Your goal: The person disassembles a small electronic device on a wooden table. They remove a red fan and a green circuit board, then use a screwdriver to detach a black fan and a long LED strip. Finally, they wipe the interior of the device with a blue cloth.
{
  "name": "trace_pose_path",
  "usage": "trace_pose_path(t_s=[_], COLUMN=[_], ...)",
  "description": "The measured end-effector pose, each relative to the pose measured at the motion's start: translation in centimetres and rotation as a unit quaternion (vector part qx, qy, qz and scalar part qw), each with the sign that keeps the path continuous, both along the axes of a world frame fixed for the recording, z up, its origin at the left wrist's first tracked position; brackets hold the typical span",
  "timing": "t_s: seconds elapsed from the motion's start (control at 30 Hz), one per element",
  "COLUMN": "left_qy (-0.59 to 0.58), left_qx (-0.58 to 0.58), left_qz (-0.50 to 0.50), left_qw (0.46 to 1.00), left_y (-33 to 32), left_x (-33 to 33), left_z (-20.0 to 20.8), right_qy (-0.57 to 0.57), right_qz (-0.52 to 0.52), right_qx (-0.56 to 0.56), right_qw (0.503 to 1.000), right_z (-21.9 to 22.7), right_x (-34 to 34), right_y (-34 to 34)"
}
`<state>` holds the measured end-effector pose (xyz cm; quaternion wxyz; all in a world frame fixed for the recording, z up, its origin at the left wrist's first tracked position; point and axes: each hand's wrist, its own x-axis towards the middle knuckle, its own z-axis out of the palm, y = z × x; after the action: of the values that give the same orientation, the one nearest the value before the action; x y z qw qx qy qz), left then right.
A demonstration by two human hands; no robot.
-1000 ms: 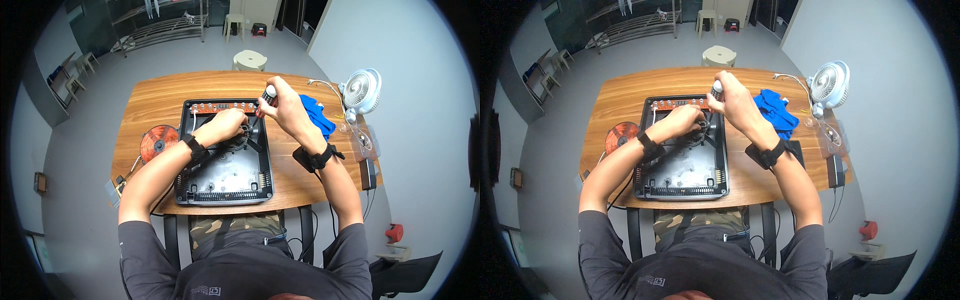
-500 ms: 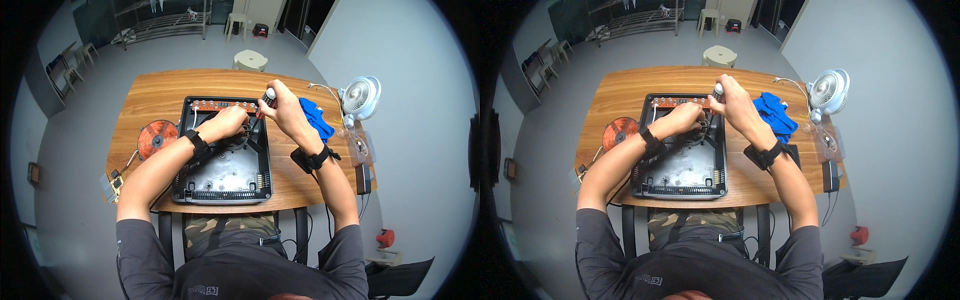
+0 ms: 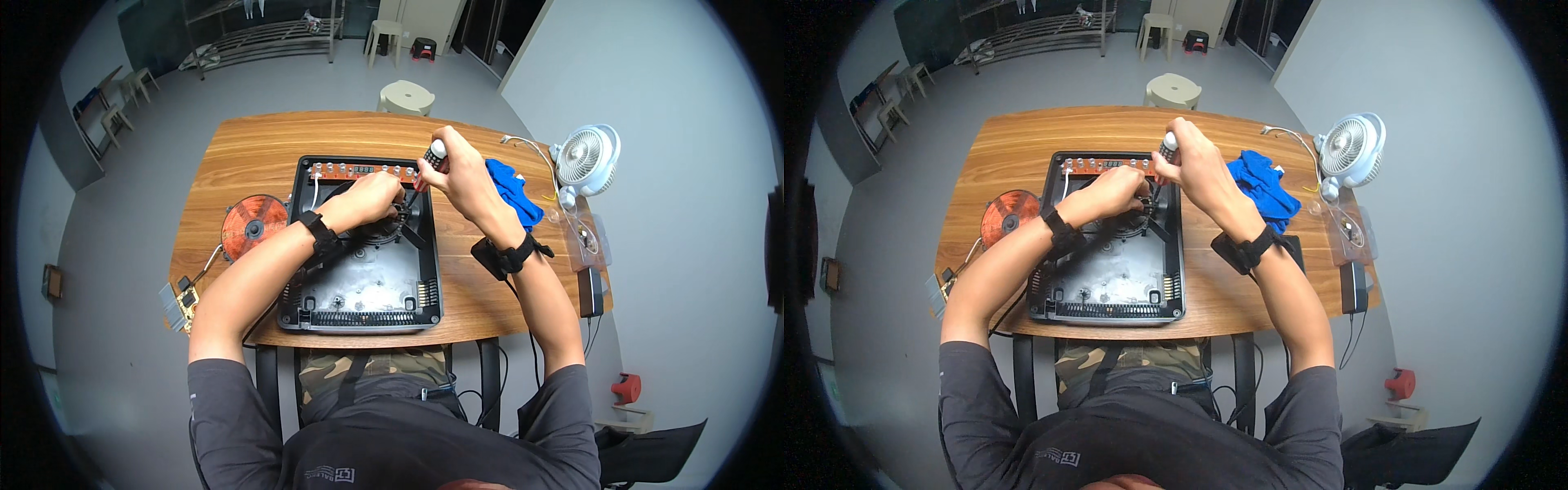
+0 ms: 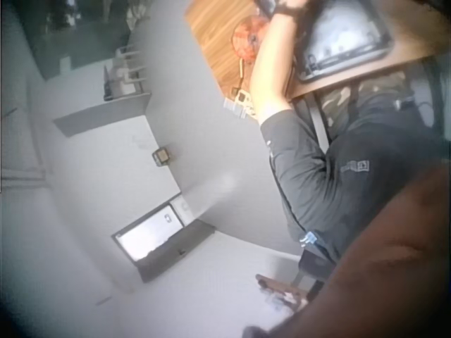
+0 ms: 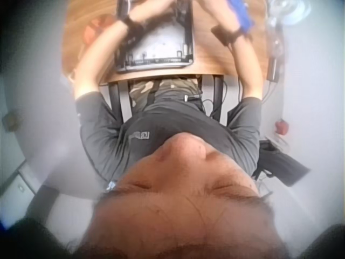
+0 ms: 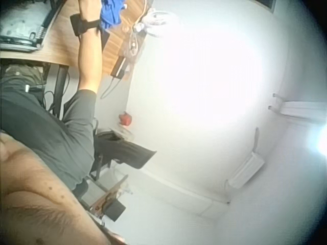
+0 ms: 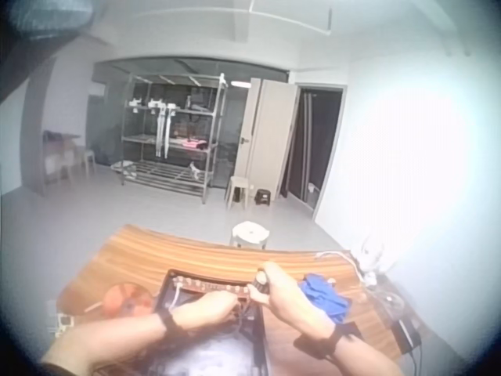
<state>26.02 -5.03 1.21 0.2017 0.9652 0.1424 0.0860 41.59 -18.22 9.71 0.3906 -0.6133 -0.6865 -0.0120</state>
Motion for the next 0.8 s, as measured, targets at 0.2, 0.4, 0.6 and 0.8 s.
trace_pose_path(t_s=[0.2,0.4,0.6,0.8], left_qy=[-0.008,-0.005,-0.003,0.004], left_qx=[0.009,0.010,0.017,0.008], left_qz=[-0.008,-0.006,-0.009,-0.008], left_qw=[1.000,1.000,1.000,1.000], left_y=[0.0,0.0,0.0,-0.1], left_x=[-0.1,0.1,0.1,0.2], left_z=[0.2,-0.1,0.0,0.4], right_qy=[-0.004,-0.013,-0.021,-0.169], right_qz=[-0.003,-0.004,-0.002,-0.055], right_qx=[0.002,0.005,0.005,-0.066], right_qw=[1.000,1.000,1.000,0.982], right_z=[0.2,0.2,0.5,2.1], right_x=[-0.2,-0.1,-0.1,-0.1], right_y=[0.0,0.0,-0.1,0.4])
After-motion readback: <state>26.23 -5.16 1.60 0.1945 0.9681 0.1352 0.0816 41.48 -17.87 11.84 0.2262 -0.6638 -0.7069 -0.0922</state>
